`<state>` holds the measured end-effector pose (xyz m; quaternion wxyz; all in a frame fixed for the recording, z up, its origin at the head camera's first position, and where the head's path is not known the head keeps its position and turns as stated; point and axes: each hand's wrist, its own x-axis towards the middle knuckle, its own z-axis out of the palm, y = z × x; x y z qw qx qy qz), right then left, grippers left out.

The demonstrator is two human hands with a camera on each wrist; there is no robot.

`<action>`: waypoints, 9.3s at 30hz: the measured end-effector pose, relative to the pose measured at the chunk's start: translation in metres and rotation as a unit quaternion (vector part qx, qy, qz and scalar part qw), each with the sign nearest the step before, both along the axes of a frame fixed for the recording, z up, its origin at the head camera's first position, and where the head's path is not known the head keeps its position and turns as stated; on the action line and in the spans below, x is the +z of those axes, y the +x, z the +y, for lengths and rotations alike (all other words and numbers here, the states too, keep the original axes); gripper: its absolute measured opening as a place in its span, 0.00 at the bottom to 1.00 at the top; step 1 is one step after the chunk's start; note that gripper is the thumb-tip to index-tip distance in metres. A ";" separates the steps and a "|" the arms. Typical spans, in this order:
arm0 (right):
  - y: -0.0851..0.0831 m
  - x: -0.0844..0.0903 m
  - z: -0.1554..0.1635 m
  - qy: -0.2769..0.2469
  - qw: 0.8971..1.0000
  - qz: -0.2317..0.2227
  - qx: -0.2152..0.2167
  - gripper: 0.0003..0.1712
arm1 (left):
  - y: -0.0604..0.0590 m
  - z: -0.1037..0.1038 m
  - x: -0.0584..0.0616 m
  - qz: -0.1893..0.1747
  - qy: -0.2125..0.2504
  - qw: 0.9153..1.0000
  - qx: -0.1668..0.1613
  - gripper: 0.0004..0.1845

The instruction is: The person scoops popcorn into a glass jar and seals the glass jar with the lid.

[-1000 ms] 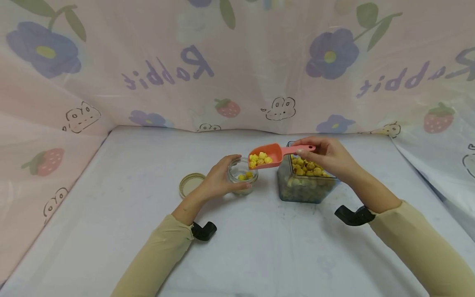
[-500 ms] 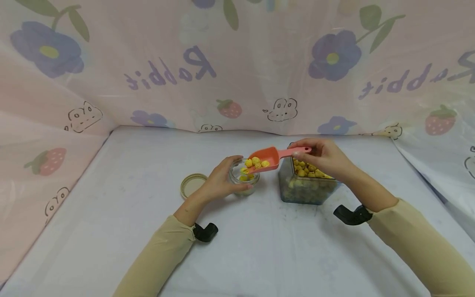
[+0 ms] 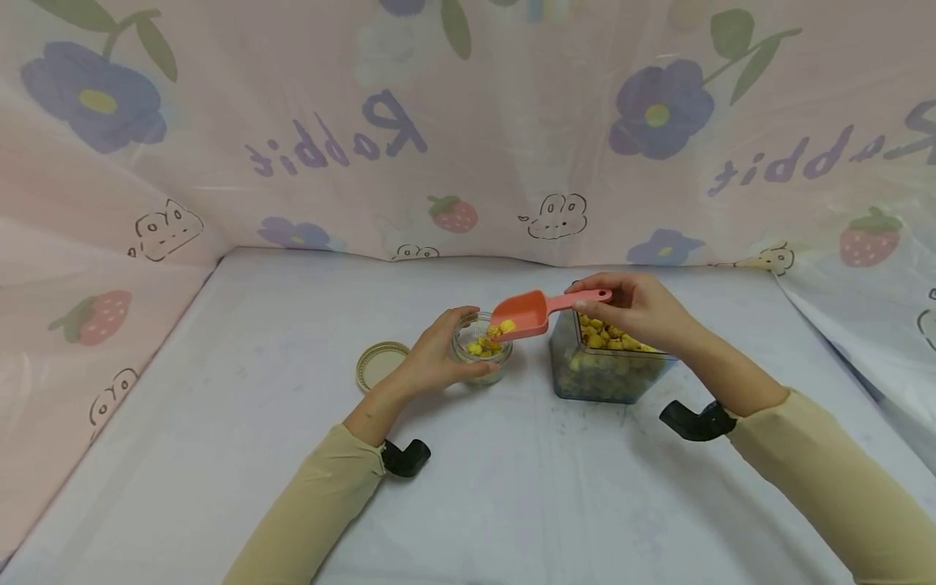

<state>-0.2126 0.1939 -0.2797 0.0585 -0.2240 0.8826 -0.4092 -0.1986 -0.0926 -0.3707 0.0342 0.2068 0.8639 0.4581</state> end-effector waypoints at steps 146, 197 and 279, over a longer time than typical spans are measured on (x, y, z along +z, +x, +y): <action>0.024 0.033 0.086 0.184 0.936 0.300 0.020 0.18 | -0.010 0.109 0.041 -0.032 0.037 0.995 -0.092 0.59; 0.022 0.000 0.091 0.008 1.000 0.012 0.000 0.14 | -0.014 0.111 0.037 -0.015 0.053 0.995 -0.085 0.57; 0.032 -0.026 0.104 -0.381 0.920 -0.078 -0.044 0.14 | -0.011 0.107 0.038 -0.012 0.002 0.996 -0.084 0.62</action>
